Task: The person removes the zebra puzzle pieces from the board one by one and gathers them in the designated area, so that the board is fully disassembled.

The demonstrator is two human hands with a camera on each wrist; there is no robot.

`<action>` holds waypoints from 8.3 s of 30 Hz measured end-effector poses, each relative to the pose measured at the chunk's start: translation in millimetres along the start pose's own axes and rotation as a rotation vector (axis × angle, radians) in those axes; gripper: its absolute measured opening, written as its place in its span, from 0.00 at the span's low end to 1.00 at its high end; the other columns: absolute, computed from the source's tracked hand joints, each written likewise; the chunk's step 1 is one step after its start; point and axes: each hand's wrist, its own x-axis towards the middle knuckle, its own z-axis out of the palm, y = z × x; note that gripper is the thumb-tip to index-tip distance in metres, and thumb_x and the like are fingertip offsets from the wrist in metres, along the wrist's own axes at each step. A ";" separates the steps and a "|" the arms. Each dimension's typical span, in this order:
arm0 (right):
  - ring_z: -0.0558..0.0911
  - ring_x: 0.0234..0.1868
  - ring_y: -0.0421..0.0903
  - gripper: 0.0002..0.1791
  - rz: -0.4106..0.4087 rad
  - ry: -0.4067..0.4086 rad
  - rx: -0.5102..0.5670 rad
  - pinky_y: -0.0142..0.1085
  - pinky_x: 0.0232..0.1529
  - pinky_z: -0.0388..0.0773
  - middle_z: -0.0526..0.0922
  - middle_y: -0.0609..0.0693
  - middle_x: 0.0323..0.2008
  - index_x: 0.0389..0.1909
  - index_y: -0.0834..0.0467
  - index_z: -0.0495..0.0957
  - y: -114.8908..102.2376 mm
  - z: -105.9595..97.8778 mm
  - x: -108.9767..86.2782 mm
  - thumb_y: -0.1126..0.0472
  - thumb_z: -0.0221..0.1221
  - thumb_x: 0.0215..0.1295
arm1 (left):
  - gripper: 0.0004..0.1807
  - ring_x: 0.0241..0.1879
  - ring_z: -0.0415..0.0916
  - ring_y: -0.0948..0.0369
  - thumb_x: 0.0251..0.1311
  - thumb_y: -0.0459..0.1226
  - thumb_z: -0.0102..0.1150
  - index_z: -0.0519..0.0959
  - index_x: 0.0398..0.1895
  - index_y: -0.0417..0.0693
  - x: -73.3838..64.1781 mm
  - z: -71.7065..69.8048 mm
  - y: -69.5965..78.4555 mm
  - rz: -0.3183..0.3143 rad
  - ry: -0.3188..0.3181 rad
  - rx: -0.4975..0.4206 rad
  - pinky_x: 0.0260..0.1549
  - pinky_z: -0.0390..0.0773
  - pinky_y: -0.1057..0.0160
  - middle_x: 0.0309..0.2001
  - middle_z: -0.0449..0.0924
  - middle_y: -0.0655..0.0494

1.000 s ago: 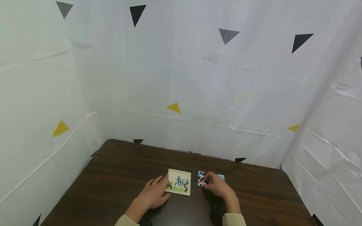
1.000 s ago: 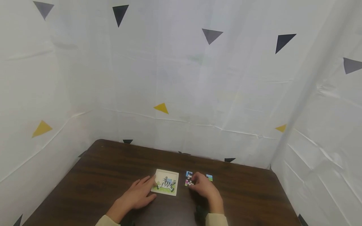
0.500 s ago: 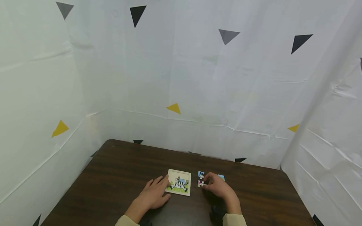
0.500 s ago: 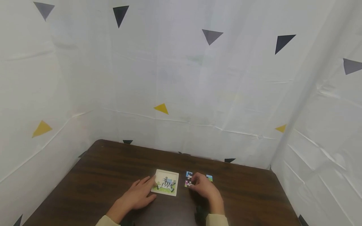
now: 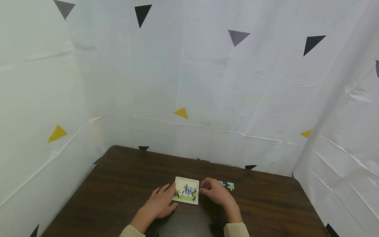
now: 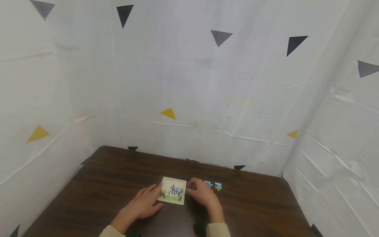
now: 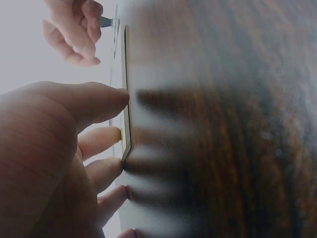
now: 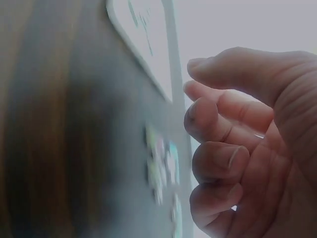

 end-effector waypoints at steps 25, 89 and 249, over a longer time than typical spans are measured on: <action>0.77 0.26 0.45 0.14 0.019 -0.098 -0.016 0.39 0.28 0.73 0.82 0.50 0.31 0.57 0.60 0.77 -28.5 39.2 22.2 0.61 0.63 0.76 | 0.26 0.83 0.58 0.42 0.75 0.50 0.65 0.72 0.71 0.57 -1.7 -0.2 -3.1 -0.002 -0.020 -0.005 0.79 0.56 0.28 0.84 0.61 0.47; 0.76 0.26 0.46 0.15 0.045 -0.097 -0.033 0.42 0.27 0.71 0.81 0.49 0.33 0.57 0.56 0.74 -40.8 33.4 18.5 0.54 0.62 0.79 | 0.35 0.84 0.57 0.43 0.76 0.51 0.64 0.64 0.80 0.53 3.8 6.0 -10.1 0.021 -0.017 -0.003 0.79 0.55 0.28 0.84 0.62 0.49; 0.76 0.30 0.44 0.16 -0.031 -0.025 0.014 0.40 0.30 0.73 0.82 0.49 0.34 0.57 0.61 0.80 3.7 10.7 0.5 0.56 0.65 0.77 | 0.20 0.84 0.57 0.41 0.75 0.50 0.65 0.75 0.64 0.59 7.9 5.4 -16.3 0.001 0.002 -0.019 0.79 0.53 0.27 0.85 0.58 0.47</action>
